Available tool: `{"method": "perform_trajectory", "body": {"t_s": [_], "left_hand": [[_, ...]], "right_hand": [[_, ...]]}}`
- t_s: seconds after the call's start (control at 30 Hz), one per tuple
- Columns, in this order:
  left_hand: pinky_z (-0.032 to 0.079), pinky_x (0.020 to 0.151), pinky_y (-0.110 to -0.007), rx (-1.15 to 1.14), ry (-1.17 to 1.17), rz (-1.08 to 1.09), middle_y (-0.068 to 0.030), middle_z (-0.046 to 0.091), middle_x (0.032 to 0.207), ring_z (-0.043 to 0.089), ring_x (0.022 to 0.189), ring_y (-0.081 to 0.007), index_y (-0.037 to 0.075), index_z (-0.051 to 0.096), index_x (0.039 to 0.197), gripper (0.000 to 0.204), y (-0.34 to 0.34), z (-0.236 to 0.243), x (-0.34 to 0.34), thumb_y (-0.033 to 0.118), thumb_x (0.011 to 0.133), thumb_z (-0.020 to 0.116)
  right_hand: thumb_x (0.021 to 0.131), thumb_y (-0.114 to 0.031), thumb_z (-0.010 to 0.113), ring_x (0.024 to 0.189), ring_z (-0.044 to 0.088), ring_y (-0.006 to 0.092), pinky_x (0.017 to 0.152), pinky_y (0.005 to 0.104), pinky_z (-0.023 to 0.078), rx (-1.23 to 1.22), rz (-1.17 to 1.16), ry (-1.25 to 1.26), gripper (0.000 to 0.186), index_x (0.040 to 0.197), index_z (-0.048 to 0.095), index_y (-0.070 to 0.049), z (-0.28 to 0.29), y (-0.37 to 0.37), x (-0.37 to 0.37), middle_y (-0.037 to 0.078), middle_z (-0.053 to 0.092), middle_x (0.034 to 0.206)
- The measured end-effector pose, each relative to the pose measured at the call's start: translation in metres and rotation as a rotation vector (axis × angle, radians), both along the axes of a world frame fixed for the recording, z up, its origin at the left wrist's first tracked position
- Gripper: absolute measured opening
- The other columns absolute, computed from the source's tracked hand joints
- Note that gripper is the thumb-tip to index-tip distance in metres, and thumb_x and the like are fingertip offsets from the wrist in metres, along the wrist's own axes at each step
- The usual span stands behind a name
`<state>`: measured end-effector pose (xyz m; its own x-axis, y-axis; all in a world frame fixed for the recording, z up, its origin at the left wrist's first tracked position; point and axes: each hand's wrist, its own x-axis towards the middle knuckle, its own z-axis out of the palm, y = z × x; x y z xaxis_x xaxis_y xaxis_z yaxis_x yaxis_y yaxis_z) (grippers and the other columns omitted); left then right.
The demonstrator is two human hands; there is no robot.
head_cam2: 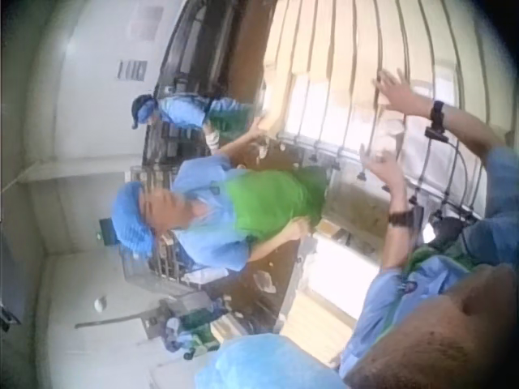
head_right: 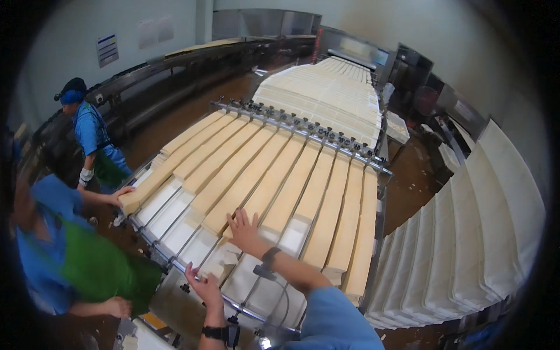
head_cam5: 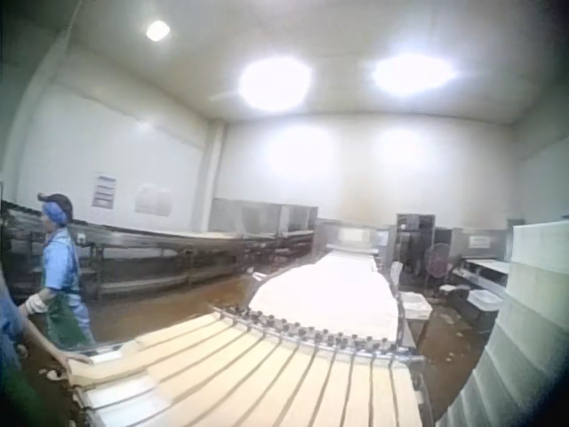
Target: Organize and move blocks of food product on a industrial conveyor line.
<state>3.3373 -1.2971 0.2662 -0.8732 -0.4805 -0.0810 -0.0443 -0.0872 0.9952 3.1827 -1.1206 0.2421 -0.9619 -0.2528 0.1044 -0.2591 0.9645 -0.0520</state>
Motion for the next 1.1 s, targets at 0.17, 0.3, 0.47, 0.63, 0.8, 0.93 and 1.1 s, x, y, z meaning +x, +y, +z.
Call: {"method": "perform_trajectory", "body": {"t_s": [0.17, 0.3, 0.47, 0.63, 0.8, 0.93, 1.1], "left_hand": [[0.05, 0.091, -0.029, 0.182, 0.057, 0.189, -0.0079, 0.048, 0.129, 0.056, 0.109, -0.0155, 0.006, 0.047, 0.142, 0.058, -0.07, 0.011, 0.107, -0.014, 0.088, 0.055], [0.042, 0.11, -0.04, -0.301, -0.16, 0.231, -0.016, 0.042, 0.142, 0.05, 0.129, -0.0303, 0.004, 0.046, 0.144, 0.057, -0.133, -0.053, 0.187, -0.005, 0.09, 0.061], [0.039, 0.113, -0.045, -0.595, -0.322, 0.211, -0.0252, 0.036, 0.146, 0.045, 0.133, -0.0408, 0.002, 0.046, 0.144, 0.059, -0.157, -0.055, 0.275, 0.0, 0.088, 0.065], [0.049, 0.099, -0.042, -0.593, -0.286, 0.22, -0.0218, 0.045, 0.138, 0.052, 0.126, -0.0366, 0.003, 0.055, 0.136, 0.049, -0.154, -0.032, 0.325, -0.002, 0.088, 0.064], [0.055, 0.085, -0.036, -0.572, -0.19, 0.332, -0.0179, 0.055, 0.126, 0.059, 0.115, -0.0317, 0.001, 0.061, 0.128, 0.041, -0.17, -0.024, 0.363, -0.008, 0.088, 0.061], [0.056, 0.076, -0.033, -0.534, -0.213, 0.328, -0.0166, 0.057, 0.122, 0.062, 0.109, -0.0285, 0.0, 0.062, 0.124, 0.039, -0.188, -0.032, 0.396, -0.012, 0.088, 0.058], [0.049, 0.096, -0.043, -0.618, -0.368, 0.515, -0.0209, 0.055, 0.128, 0.056, 0.118, -0.0351, 0.0, 0.06, 0.129, 0.041, -0.195, -0.02, 0.459, -0.004, 0.089, 0.062]], "right_hand": [[0.09, -0.035, 0.064, 0.149, 0.033, 0.0317, 0.119, 0.0661, 0.02, 0.107, 0.069, 0.287, 0.054, 0.142, 0.055, -0.019, 0.004, -0.007, 0.0, 0.013, 0.047, 0.151], [0.093, -0.016, 0.057, 0.143, 0.043, 0.0266, 0.124, 0.0582, 0.021, 0.141, 0.246, 0.356, 0.031, 0.122, 0.066, -0.012, 0.021, -0.01, 0.016, 0.01, 0.058, 0.142], [0.088, -0.017, 0.062, 0.138, 0.048, 0.0262, 0.124, 0.0533, 0.026, 0.178, 0.456, 0.414, 0.024, 0.109, 0.071, -0.009, 0.025, -0.018, 0.019, 0.009, 0.063, 0.13], [0.085, -0.01, 0.065, 0.124, 0.057, 0.03, 0.114, 0.051, 0.04, 0.081, 0.323, 0.125, 0.023, 0.107, 0.067, -0.005, 0.028, -0.055, 0.039, 0.014, 0.063, 0.118], [0.085, -0.007, 0.062, 0.102, 0.066, 0.0408, 0.087, 0.0482, 0.055, 0.117, 0.094, 0.054, 0.036, 0.117, 0.051, 0.007, -0.006, -0.078, 0.08, 0.037, 0.048, 0.136], [0.087, -0.009, 0.059, 0.091, 0.069, 0.0492, 0.081, 0.0571, 0.054, -0.083, 0.149, -0.234, 0.032, 0.112, 0.049, 0.01, 0.007, -0.099, 0.066, 0.038, 0.065, 0.101], [0.097, -0.011, 0.052, 0.085, 0.065, 0.0533, 0.075, 0.0598, 0.051, -0.393, 0.306, -0.081, 0.022, 0.114, 0.046, 0.001, 0.045, -0.178, 0.118, 0.034, 0.066, 0.09]]}}
